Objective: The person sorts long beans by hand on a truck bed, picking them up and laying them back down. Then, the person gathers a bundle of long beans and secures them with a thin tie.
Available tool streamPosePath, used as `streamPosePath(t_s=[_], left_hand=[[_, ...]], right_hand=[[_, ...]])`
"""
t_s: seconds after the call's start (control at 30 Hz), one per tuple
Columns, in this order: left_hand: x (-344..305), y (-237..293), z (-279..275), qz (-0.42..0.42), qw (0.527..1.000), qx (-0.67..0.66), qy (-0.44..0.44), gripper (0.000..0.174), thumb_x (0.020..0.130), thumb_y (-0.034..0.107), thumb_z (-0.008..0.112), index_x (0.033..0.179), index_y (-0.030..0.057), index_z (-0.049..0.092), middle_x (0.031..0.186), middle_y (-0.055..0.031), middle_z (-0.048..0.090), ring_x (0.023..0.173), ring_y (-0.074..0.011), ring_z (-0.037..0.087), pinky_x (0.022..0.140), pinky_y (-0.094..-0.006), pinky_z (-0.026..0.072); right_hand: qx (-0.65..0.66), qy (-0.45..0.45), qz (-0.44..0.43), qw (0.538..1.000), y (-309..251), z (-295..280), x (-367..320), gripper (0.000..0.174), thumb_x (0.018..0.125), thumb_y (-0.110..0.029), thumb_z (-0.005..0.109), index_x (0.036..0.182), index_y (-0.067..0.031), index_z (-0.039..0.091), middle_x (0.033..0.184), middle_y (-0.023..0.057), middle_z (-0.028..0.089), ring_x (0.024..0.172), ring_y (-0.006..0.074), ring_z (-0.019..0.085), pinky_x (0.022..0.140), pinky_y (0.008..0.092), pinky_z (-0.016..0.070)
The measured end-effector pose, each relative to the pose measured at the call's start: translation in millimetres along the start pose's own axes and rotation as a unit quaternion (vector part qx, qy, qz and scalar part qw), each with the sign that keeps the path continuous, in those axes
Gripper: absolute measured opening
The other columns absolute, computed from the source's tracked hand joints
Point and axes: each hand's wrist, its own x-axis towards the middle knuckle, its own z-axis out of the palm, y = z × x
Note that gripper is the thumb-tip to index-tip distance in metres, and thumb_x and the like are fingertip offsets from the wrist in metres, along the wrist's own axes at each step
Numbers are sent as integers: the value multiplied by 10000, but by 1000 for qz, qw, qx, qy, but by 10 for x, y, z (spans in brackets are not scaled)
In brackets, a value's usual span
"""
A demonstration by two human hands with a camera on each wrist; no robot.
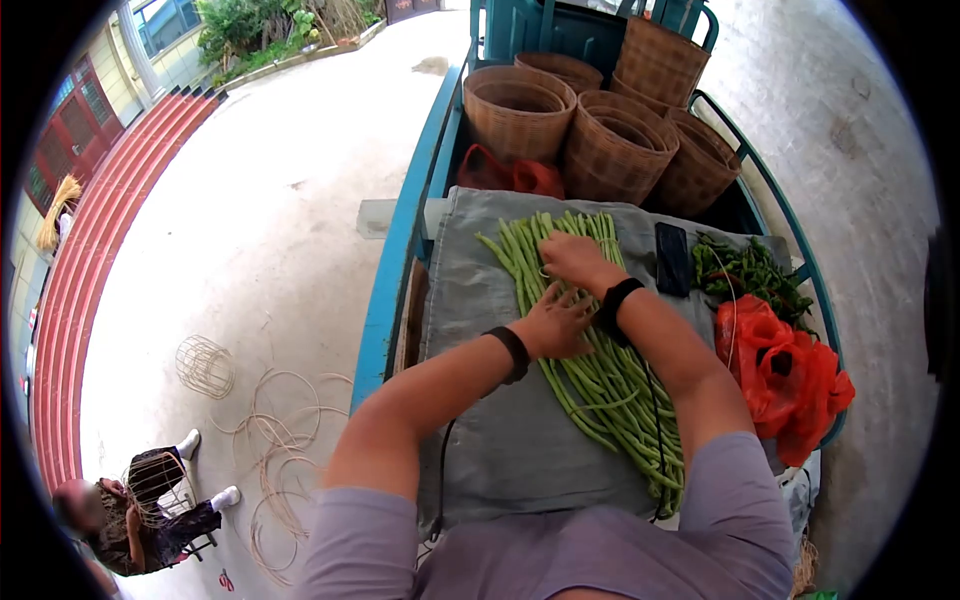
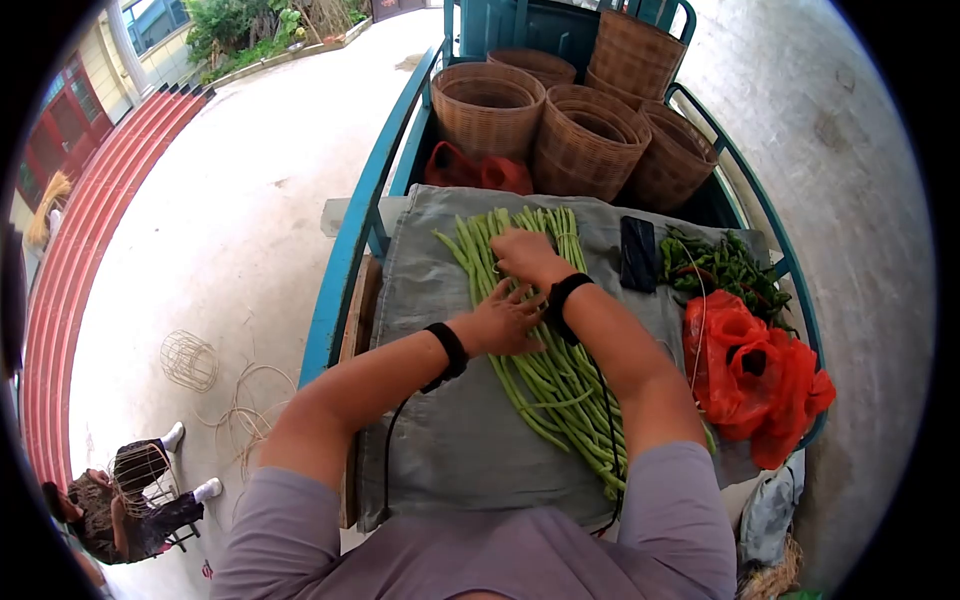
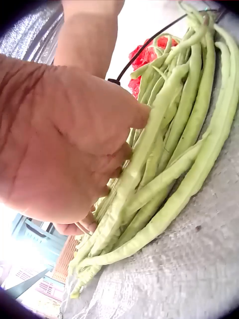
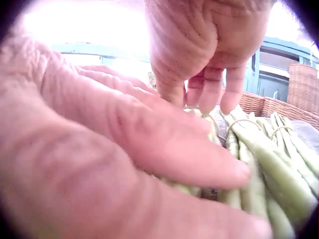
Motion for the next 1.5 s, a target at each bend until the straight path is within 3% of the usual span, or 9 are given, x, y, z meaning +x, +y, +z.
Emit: streamPosePath(t_s=[0.23,0.33,0.37,0.4,0.47,0.67,0.87,1.07,1.5], left_hand=[[10,-14,142,-4,996,-84,44,589,837,577,528,1092,71,691,1403,-116,429,1334,-349,295,1124,-457,186],[13,-4,32,-30,995,-86,-47,583,840,567,531,1135,82,664,1424,-121,406,1358,-350,268,1118,-456,211],[14,-2,1,-29,995,-64,-65,595,843,565,528,1185,89,634,1435,-123,393,1367,-350,257,1117,-456,215],[14,5,-11,-28,995,-42,-81,612,846,563,524,1234,97,604,1445,-124,381,1376,-350,246,1116,-456,220],[-3,-11,85,-21,997,-51,-45,644,857,562,509,1320,114,517,1458,-123,365,1387,-354,229,1119,-452,216],[1,-47,145,-16,998,-37,-52,686,896,574,444,1419,134,390,1489,-114,318,1400,-365,192,1119,-448,223],[33,-38,58,-31,992,-83,-94,662,923,579,391,1418,140,390,1474,-110,341,1399,-347,201,1119,-501,172],[271,85,-280,-81,986,-87,-119,657,938,564,367,1410,107,392,1477,-121,330,1411,-332,173,1101,-566,143],[438,48,192,-75,988,-119,-71,696,954,581,296,1453,95,292,1541,-127,198,1441,-290,101,1145,-487,86]], right_hand=[[-188,-73,-22,979,-145,246,173,84,770,-107,635,827,-45,639,873,138,610,795,363,613,697,441,498],[-8,-60,148,987,-155,-1,200,180,749,-84,647,915,-18,668,919,144,639,820,351,651,710,418,525],[-158,45,-89,982,396,375,233,183,820,-102,615,977,-8,625,889,142,633,755,284,662,625,379,535],[97,72,46,992,358,226,219,179,849,-118,594,989,-7,601,869,125,619,735,257,657,599,354,529],[559,109,302,765,146,-316,135,180,906,-149,551,1014,-4,553,830,91,591,695,203,648,548,304,517],[515,397,175,740,117,-862,-442,133,964,-174,484,967,-42,481,774,43,521,518,98,525,456,241,423],[313,445,253,800,689,-1136,-1448,123,956,-178,490,948,-56,499,744,35,501,462,80,441,415,217,359],[-195,14,469,861,1132,-930,-2416,258,854,-261,564,1039,-82,562,902,148,620,951,344,600,788,452,475],[-4,97,186,978,658,201,-454,154,838,-130,541,960,-81,621,919,130,628,897,350,593,753,471,476]])
